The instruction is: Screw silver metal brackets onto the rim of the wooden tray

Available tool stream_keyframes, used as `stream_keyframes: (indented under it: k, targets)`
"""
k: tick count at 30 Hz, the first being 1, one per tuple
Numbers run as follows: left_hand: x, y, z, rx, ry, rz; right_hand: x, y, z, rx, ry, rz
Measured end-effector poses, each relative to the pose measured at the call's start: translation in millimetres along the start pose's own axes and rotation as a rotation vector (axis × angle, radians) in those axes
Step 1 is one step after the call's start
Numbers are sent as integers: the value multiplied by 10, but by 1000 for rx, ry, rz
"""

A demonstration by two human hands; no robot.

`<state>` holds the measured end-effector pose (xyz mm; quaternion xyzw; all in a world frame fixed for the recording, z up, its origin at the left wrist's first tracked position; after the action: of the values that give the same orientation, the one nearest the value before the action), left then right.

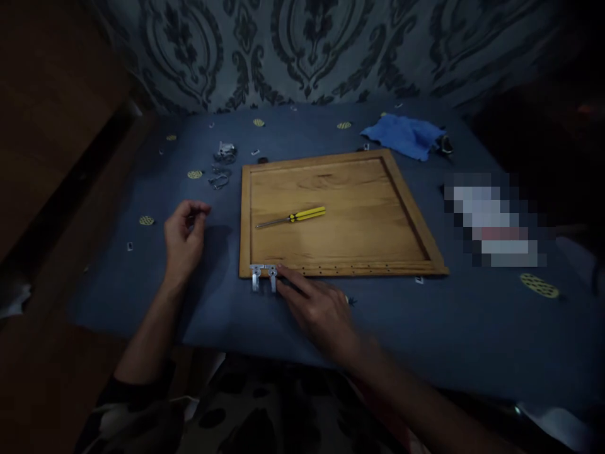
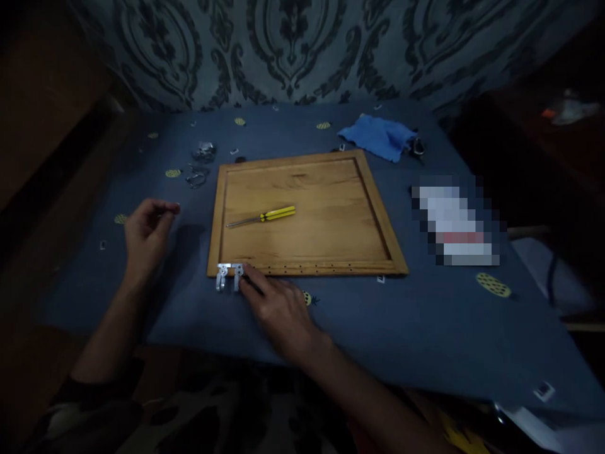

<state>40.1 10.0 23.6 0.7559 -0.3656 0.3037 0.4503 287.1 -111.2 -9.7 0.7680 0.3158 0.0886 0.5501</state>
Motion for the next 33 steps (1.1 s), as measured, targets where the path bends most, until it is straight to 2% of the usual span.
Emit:
stream_keyframes:
  k: [7,14,18,21,28,33]
  targets:
    - [-227,58,-72,25,-44,-159,21,-54,-39,-175,-31,49]
    - [-530,-49,-208,-55,-51,-325,12,-7,-106,-323,-136,-11]
    - [-707,-108,-423,-99,-23,-385,-6,30,-113,-327,-161,-63]
    - [-749,-150,-536,-125,-36,-408,-15,44,-116,-323,-150,-69]
    - [-757,-250,-580,-151,-80,-425,-27,77,-124,-303,-127,-50]
    - [-841,-187,-635,-147,-67,-386,-27,75,-119,-281,-107,-43]
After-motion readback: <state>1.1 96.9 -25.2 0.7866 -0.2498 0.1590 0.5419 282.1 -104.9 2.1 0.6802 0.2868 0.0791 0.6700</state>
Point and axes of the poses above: each hand's wrist, its own z-axis away from the middle knuckle, its own y-axis out of the back of the hand, x = y × z, the point moved 3 cm from there along -z, towards the middle knuckle, and after that the axes turned 1 degree about z, right-handed, at the moved point
